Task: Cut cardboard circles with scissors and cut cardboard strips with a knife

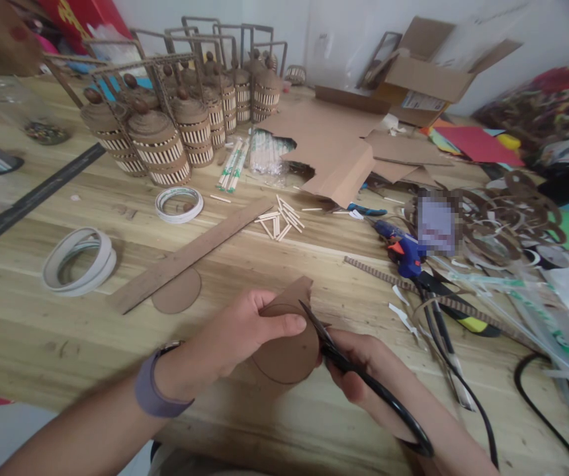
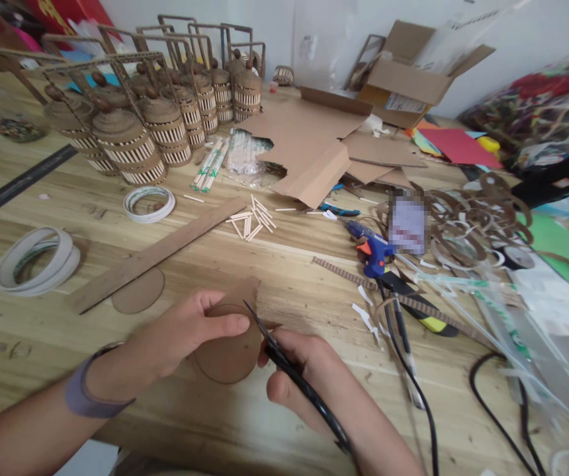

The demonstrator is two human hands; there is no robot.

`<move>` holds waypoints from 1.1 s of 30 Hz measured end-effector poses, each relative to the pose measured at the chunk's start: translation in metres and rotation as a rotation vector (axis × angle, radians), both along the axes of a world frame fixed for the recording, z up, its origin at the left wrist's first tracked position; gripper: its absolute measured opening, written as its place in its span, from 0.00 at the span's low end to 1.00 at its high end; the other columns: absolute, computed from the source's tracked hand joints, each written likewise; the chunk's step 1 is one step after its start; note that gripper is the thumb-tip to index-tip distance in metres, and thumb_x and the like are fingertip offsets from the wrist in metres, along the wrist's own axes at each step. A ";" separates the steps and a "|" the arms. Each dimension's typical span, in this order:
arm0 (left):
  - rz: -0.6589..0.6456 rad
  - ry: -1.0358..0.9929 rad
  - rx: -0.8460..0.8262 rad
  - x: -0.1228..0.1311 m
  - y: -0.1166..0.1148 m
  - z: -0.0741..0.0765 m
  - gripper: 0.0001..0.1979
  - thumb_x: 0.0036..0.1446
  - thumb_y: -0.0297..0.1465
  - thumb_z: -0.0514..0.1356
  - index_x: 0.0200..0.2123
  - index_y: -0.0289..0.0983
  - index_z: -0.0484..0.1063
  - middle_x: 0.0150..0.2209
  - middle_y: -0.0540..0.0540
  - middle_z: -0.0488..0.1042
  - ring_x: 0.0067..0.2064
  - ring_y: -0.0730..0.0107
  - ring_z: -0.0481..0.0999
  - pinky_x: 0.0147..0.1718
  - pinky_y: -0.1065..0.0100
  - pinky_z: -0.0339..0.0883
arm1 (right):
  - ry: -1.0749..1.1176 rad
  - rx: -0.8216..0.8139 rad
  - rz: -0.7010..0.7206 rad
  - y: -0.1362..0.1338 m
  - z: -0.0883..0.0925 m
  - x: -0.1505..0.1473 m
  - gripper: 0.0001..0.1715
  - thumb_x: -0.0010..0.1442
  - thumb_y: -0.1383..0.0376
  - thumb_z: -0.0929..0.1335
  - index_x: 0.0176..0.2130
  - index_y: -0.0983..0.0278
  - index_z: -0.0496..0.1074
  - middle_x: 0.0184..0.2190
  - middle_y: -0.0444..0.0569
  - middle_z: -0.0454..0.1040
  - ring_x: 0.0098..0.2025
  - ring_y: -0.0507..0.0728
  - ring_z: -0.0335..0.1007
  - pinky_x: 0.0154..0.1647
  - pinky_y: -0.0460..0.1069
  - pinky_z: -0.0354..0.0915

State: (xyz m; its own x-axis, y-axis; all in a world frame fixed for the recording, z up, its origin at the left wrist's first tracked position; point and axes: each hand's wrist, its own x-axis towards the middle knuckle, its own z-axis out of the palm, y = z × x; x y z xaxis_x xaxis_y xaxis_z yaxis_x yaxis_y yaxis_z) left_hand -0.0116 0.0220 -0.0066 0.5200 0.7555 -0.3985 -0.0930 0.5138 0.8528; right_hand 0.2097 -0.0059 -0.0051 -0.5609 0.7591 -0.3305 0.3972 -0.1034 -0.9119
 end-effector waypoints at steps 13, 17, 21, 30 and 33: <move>0.033 0.038 -0.002 0.000 -0.002 0.002 0.16 0.51 0.42 0.69 0.35 0.34 0.79 0.34 0.44 0.82 0.37 0.58 0.79 0.41 0.61 0.69 | 0.057 -0.033 -0.017 0.000 0.001 -0.004 0.45 0.49 0.24 0.58 0.32 0.62 0.65 0.23 0.39 0.55 0.25 0.51 0.47 0.23 0.46 0.47; 0.015 0.049 0.027 -0.001 -0.001 0.005 0.15 0.52 0.42 0.68 0.34 0.34 0.79 0.34 0.44 0.82 0.38 0.58 0.79 0.42 0.61 0.69 | 0.062 -0.019 -0.027 0.000 0.002 -0.004 0.45 0.49 0.24 0.59 0.32 0.62 0.65 0.24 0.39 0.54 0.25 0.51 0.46 0.23 0.46 0.48; 0.011 0.077 0.025 -0.001 -0.001 0.006 0.15 0.52 0.42 0.68 0.33 0.35 0.79 0.34 0.45 0.82 0.39 0.57 0.79 0.43 0.61 0.69 | 0.061 -0.022 -0.029 -0.001 0.003 -0.003 0.44 0.50 0.25 0.59 0.31 0.62 0.66 0.23 0.39 0.54 0.25 0.51 0.47 0.23 0.46 0.48; -0.011 0.016 0.014 -0.001 0.000 0.004 0.14 0.52 0.41 0.68 0.33 0.35 0.79 0.34 0.45 0.82 0.39 0.57 0.78 0.43 0.61 0.69 | 0.025 -0.015 -0.036 -0.002 -0.002 0.000 0.45 0.49 0.25 0.61 0.32 0.63 0.69 0.22 0.39 0.57 0.24 0.50 0.50 0.23 0.46 0.48; -0.025 -0.016 0.016 -0.001 0.000 0.003 0.14 0.53 0.40 0.67 0.34 0.34 0.79 0.35 0.44 0.82 0.40 0.57 0.79 0.45 0.60 0.68 | -0.010 -0.015 -0.034 -0.003 -0.003 0.002 0.44 0.50 0.26 0.62 0.33 0.63 0.70 0.22 0.40 0.58 0.25 0.51 0.52 0.23 0.46 0.50</move>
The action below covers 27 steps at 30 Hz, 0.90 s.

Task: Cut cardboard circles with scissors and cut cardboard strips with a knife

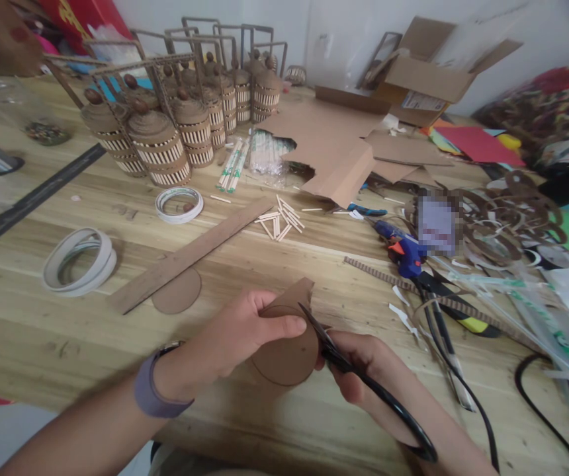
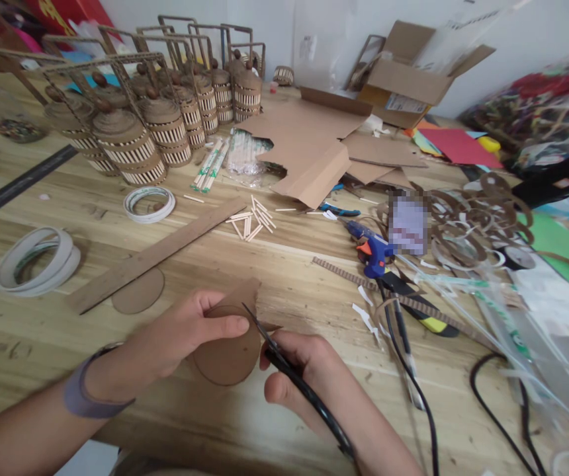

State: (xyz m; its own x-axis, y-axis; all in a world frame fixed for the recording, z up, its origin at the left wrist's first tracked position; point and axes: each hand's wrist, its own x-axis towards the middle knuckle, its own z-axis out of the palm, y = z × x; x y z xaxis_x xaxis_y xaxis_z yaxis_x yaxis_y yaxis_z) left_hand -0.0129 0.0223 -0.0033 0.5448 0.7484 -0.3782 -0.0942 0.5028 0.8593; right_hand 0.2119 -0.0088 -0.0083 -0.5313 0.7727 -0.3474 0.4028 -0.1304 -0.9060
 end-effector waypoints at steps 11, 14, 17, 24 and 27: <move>-0.017 -0.002 0.008 -0.001 0.000 -0.002 0.12 0.55 0.39 0.66 0.34 0.34 0.80 0.35 0.45 0.82 0.40 0.60 0.78 0.44 0.63 0.67 | -0.007 -0.040 -0.015 0.002 0.000 -0.002 0.46 0.45 0.24 0.63 0.32 0.63 0.71 0.21 0.39 0.59 0.24 0.51 0.52 0.23 0.46 0.49; -0.024 -0.012 0.004 -0.001 0.000 -0.003 0.13 0.54 0.39 0.66 0.33 0.34 0.80 0.33 0.44 0.82 0.39 0.60 0.78 0.43 0.63 0.67 | -0.020 -0.046 -0.019 0.001 0.002 -0.002 0.47 0.45 0.24 0.63 0.32 0.63 0.71 0.21 0.39 0.59 0.24 0.51 0.52 0.23 0.46 0.49; -0.021 -0.017 0.010 -0.002 0.001 -0.003 0.12 0.54 0.38 0.66 0.33 0.34 0.80 0.33 0.45 0.81 0.38 0.60 0.77 0.43 0.63 0.67 | -0.031 -0.042 -0.012 0.001 0.003 -0.001 0.45 0.47 0.25 0.64 0.32 0.63 0.72 0.21 0.40 0.60 0.25 0.51 0.53 0.24 0.46 0.49; -0.003 0.009 0.032 -0.002 0.001 -0.003 0.10 0.53 0.37 0.67 0.31 0.35 0.79 0.32 0.48 0.81 0.39 0.63 0.76 0.42 0.66 0.65 | -0.039 -0.053 -0.014 0.002 0.002 -0.001 0.44 0.46 0.25 0.65 0.32 0.62 0.72 0.22 0.40 0.61 0.25 0.52 0.53 0.23 0.46 0.50; -0.014 0.031 0.044 -0.003 0.002 -0.004 0.11 0.53 0.38 0.67 0.31 0.35 0.79 0.32 0.48 0.80 0.39 0.62 0.76 0.42 0.65 0.65 | -0.038 -0.058 -0.022 0.002 0.001 -0.001 0.45 0.44 0.25 0.65 0.31 0.63 0.72 0.21 0.40 0.60 0.24 0.51 0.52 0.23 0.46 0.48</move>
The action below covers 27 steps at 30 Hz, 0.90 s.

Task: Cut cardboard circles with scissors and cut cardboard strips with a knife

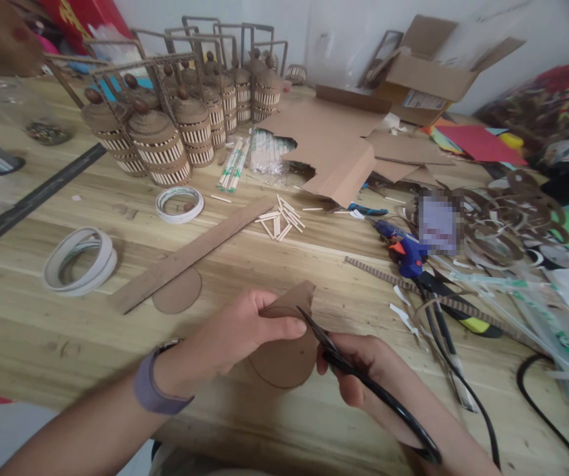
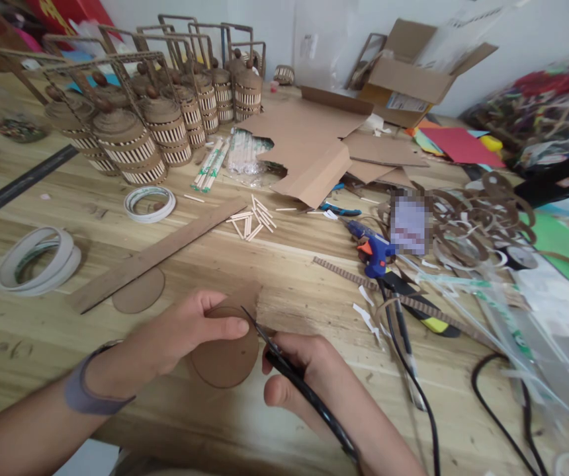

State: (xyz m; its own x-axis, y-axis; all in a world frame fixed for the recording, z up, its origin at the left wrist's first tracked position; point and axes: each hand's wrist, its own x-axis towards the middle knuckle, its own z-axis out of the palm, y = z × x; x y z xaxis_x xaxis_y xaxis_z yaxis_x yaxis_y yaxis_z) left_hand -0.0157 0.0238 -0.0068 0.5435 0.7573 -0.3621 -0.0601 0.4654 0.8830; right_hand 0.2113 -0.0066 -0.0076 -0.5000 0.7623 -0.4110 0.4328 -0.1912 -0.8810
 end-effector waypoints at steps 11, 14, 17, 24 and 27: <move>-0.008 0.007 -0.014 -0.001 0.001 -0.006 0.12 0.54 0.39 0.68 0.32 0.35 0.79 0.33 0.48 0.80 0.40 0.62 0.76 0.43 0.66 0.65 | -0.024 0.043 0.047 0.000 0.003 0.001 0.44 0.50 0.26 0.62 0.32 0.63 0.72 0.23 0.41 0.61 0.26 0.52 0.54 0.24 0.46 0.50; -0.009 0.012 -0.007 -0.002 0.001 -0.007 0.11 0.54 0.38 0.68 0.32 0.35 0.79 0.34 0.48 0.80 0.41 0.62 0.76 0.44 0.66 0.65 | -0.015 0.050 0.041 0.001 0.004 0.000 0.45 0.49 0.25 0.62 0.31 0.63 0.71 0.23 0.41 0.60 0.26 0.52 0.53 0.24 0.46 0.50; -0.013 0.014 0.004 -0.003 0.002 -0.007 0.11 0.53 0.38 0.68 0.32 0.36 0.79 0.34 0.48 0.80 0.41 0.62 0.76 0.44 0.65 0.65 | -0.019 0.037 0.046 0.001 0.004 0.000 0.44 0.51 0.26 0.63 0.31 0.63 0.71 0.22 0.41 0.60 0.26 0.51 0.53 0.24 0.46 0.49; -0.023 0.037 0.009 -0.003 0.002 -0.004 0.11 0.53 0.39 0.67 0.31 0.36 0.80 0.36 0.47 0.81 0.44 0.59 0.77 0.47 0.63 0.65 | -0.035 0.028 0.060 0.001 0.007 -0.001 0.45 0.50 0.25 0.61 0.30 0.63 0.69 0.22 0.40 0.58 0.25 0.51 0.50 0.24 0.46 0.49; -0.030 0.041 0.017 -0.003 0.001 -0.005 0.11 0.53 0.39 0.67 0.32 0.36 0.80 0.37 0.47 0.81 0.44 0.59 0.77 0.48 0.63 0.65 | -0.041 0.020 0.059 0.002 0.008 -0.002 0.46 0.48 0.24 0.60 0.29 0.63 0.68 0.21 0.40 0.58 0.25 0.51 0.51 0.23 0.46 0.49</move>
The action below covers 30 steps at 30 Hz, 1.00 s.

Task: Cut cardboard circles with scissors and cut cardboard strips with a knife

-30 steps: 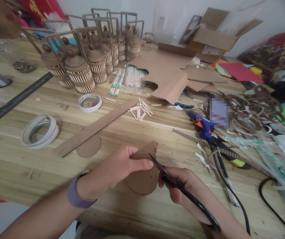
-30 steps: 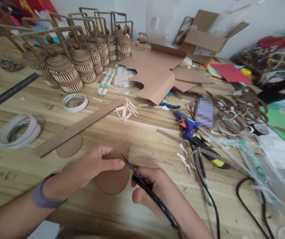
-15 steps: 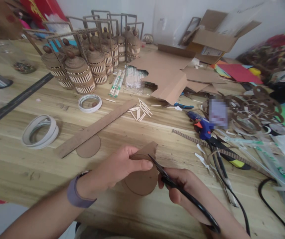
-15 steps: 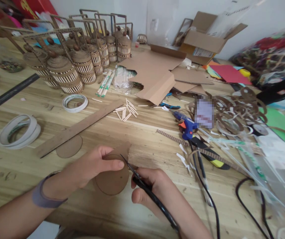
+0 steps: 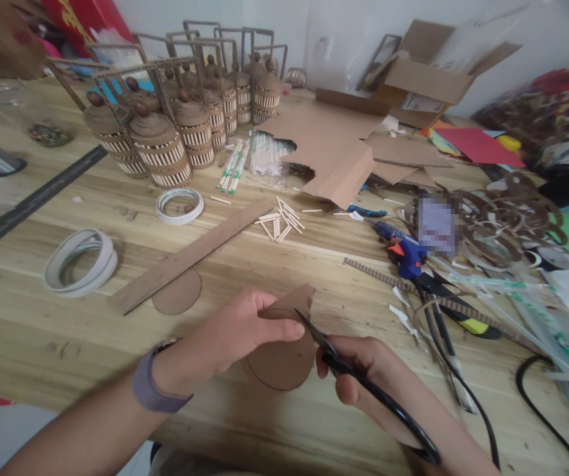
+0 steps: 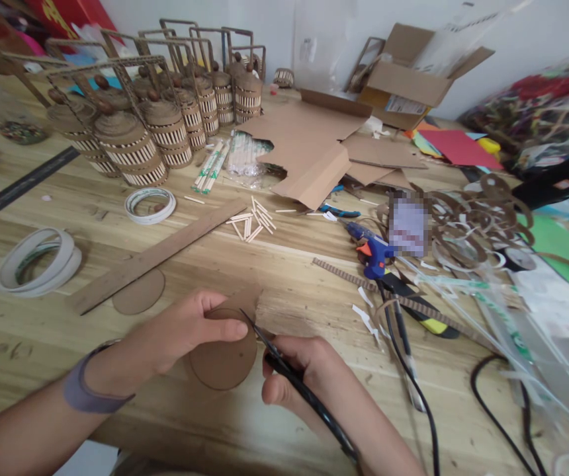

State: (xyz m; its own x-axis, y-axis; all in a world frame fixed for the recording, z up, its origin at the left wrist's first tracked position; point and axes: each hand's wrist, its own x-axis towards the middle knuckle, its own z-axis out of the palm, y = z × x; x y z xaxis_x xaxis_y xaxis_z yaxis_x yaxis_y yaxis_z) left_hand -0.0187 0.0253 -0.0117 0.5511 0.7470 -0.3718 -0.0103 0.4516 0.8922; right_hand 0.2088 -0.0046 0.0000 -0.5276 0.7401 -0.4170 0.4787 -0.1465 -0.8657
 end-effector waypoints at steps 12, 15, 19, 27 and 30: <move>-0.007 0.042 0.013 0.000 0.001 0.002 0.12 0.52 0.40 0.68 0.33 0.36 0.81 0.36 0.47 0.81 0.44 0.58 0.76 0.45 0.64 0.65 | -0.013 -0.013 -0.007 0.000 0.002 -0.004 0.42 0.50 0.27 0.64 0.26 0.63 0.67 0.20 0.41 0.59 0.23 0.51 0.51 0.23 0.46 0.49; -0.008 0.057 -0.001 0.000 0.001 0.003 0.12 0.51 0.40 0.68 0.32 0.36 0.81 0.34 0.48 0.80 0.41 0.61 0.75 0.42 0.66 0.64 | -0.002 -0.009 -0.011 0.000 0.002 -0.003 0.44 0.49 0.26 0.63 0.26 0.63 0.67 0.20 0.40 0.58 0.23 0.51 0.51 0.23 0.46 0.49; -0.028 0.067 -0.010 0.000 0.002 0.006 0.12 0.51 0.39 0.67 0.32 0.35 0.80 0.32 0.49 0.79 0.39 0.64 0.74 0.41 0.66 0.63 | -0.017 -0.024 -0.009 0.001 0.003 -0.003 0.46 0.45 0.23 0.63 0.25 0.64 0.67 0.19 0.41 0.59 0.24 0.51 0.52 0.23 0.46 0.49; -0.039 0.086 0.001 -0.001 0.002 0.005 0.12 0.51 0.39 0.67 0.32 0.35 0.79 0.32 0.49 0.79 0.38 0.63 0.73 0.40 0.67 0.62 | -0.034 -0.020 0.001 0.003 0.007 -0.007 0.47 0.44 0.22 0.61 0.25 0.63 0.66 0.19 0.40 0.57 0.23 0.50 0.49 0.22 0.46 0.49; -0.044 0.075 0.001 -0.001 0.002 0.005 0.12 0.51 0.39 0.67 0.31 0.35 0.79 0.31 0.50 0.77 0.37 0.65 0.72 0.39 0.67 0.61 | -0.036 -0.022 0.000 0.004 0.007 -0.007 0.48 0.43 0.21 0.60 0.24 0.62 0.65 0.19 0.40 0.57 0.23 0.50 0.48 0.22 0.46 0.50</move>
